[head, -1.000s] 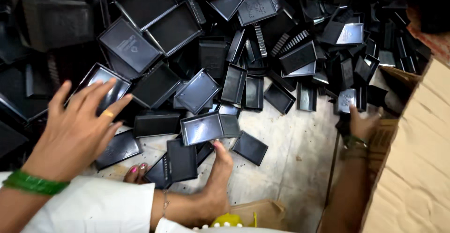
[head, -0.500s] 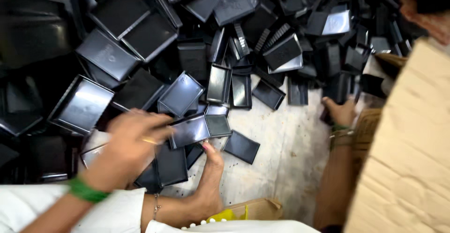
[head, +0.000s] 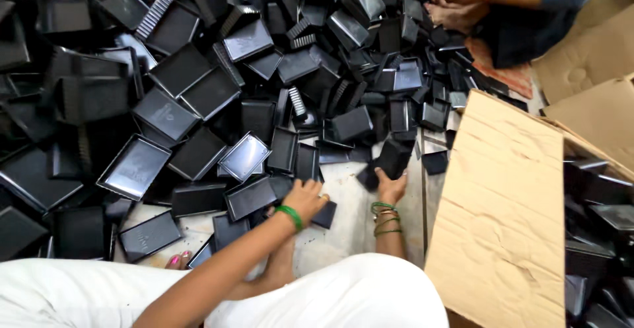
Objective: The person sits on the floor and repeatedly picks up small black plastic cases from a large pile, opens them, and places them into a cardboard box. Other workers are visible nearby performing the same task.
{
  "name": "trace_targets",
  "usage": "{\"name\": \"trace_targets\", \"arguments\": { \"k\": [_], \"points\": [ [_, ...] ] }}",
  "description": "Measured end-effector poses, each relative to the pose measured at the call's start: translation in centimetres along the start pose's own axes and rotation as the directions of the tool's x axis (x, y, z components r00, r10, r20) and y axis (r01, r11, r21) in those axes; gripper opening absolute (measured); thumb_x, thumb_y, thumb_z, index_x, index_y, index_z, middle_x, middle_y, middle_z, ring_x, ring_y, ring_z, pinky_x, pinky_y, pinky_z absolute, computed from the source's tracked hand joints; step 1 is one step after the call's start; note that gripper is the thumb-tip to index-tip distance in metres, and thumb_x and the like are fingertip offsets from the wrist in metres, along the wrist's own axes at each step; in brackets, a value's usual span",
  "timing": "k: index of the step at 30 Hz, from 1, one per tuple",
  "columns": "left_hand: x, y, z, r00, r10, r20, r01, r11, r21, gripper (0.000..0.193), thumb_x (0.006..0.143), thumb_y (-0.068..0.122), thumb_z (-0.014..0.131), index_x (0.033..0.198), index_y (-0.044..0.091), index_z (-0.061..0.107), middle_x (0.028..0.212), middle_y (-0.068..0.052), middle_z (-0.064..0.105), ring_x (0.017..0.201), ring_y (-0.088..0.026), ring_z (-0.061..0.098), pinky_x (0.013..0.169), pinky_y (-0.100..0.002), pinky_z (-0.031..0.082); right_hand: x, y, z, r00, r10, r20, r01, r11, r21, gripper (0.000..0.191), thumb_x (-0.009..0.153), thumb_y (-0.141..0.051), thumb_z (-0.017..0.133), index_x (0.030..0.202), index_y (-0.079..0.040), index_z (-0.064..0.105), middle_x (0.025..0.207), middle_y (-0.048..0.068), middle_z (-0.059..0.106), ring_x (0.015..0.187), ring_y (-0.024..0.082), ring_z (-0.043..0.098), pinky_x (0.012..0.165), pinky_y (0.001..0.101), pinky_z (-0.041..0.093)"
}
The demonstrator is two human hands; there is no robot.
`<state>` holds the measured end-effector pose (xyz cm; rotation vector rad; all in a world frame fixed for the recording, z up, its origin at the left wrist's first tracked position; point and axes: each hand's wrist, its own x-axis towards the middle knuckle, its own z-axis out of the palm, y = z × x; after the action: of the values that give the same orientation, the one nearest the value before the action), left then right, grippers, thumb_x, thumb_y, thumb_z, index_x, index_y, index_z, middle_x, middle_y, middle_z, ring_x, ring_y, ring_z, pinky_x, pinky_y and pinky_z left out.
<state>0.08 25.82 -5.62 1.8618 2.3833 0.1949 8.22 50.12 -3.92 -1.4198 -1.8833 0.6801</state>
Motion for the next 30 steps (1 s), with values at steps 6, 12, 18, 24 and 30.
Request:
{"name": "trace_targets", "arguments": {
  "k": [6, 12, 18, 24, 30],
  "points": [
    [-5.1, -8.8, -16.0, 0.944, -0.3, -0.134, 0.313, 0.945, 0.091, 0.072, 0.069, 0.023, 0.081, 0.136, 0.016, 0.058, 0.109, -0.013, 0.062, 0.107, -0.033, 0.057, 0.083, -0.051, 0.045, -3.8, -7.8, 3.6, 0.974, -0.224, 0.011, 0.218, 0.955, 0.201, 0.091, 0.069, -0.035, 0.105, 0.126, 0.016, 0.056, 0.125, 0.032, 0.061, 0.114, 0.042, 0.058, 0.098, 0.0472, 0.045],
    [-13.8, -15.1, -26.2, 0.543, -0.271, -0.795, 0.788, 0.492, 0.371, 0.094, 0.057, 0.044, 0.074, 0.143, 0.008, 0.062, 0.138, -0.02, 0.059, 0.13, -0.035, 0.054, 0.105, -0.056, 0.034, -11.9, -24.5, 3.2, 0.502, -0.821, 0.272, 0.44, 0.513, 0.737, 0.085, 0.077, -0.019, 0.092, 0.148, -0.008, 0.045, 0.147, 0.015, 0.052, 0.135, 0.028, 0.052, 0.106, 0.0406, 0.047],
    [-16.1, -8.7, -20.2, 0.906, -0.366, -0.211, 0.374, 0.927, -0.005, 0.021, 0.08, 0.019, 0.069, 0.099, 0.009, 0.073, 0.104, -0.012, 0.071, 0.104, -0.03, 0.067, 0.094, -0.043, 0.052, -11.2, -22.2, -0.9, 0.511, -0.683, 0.521, 0.393, 0.725, 0.565, 0.072, 0.093, -0.022, 0.076, 0.156, -0.019, 0.043, 0.123, 0.008, 0.076, 0.11, 0.02, 0.077, 0.091, 0.0303, 0.059],
    [-17.5, -3.2, -11.8, 0.993, -0.03, 0.114, 0.03, 1.0, 0.004, 0.101, 0.058, 0.03, 0.087, 0.152, 0.015, 0.052, 0.165, -0.022, 0.02, 0.147, -0.041, 0.018, 0.114, -0.067, 0.014, -10.2, -3.4, -3.5, 0.361, -0.494, 0.791, 0.614, 0.764, 0.197, 0.052, 0.091, -0.04, 0.077, 0.126, -0.005, 0.06, 0.106, 0.018, 0.072, 0.094, 0.036, 0.073, 0.079, 0.0422, 0.058],
    [-15.5, -1.6, -7.5, 0.951, -0.238, 0.197, 0.21, 0.966, 0.151, 0.053, 0.087, 0.035, 0.068, 0.137, 0.018, 0.06, 0.168, -0.023, 0.006, 0.153, -0.049, 0.007, 0.108, -0.082, 0.013, -12.7, 0.0, -0.2, 0.344, -0.03, 0.938, -0.159, 0.983, 0.089, 0.052, 0.087, -0.04, 0.076, 0.126, -0.013, 0.054, 0.102, 0.012, 0.069, 0.088, 0.034, 0.073, 0.077, 0.0453, 0.06]
  ]
}}
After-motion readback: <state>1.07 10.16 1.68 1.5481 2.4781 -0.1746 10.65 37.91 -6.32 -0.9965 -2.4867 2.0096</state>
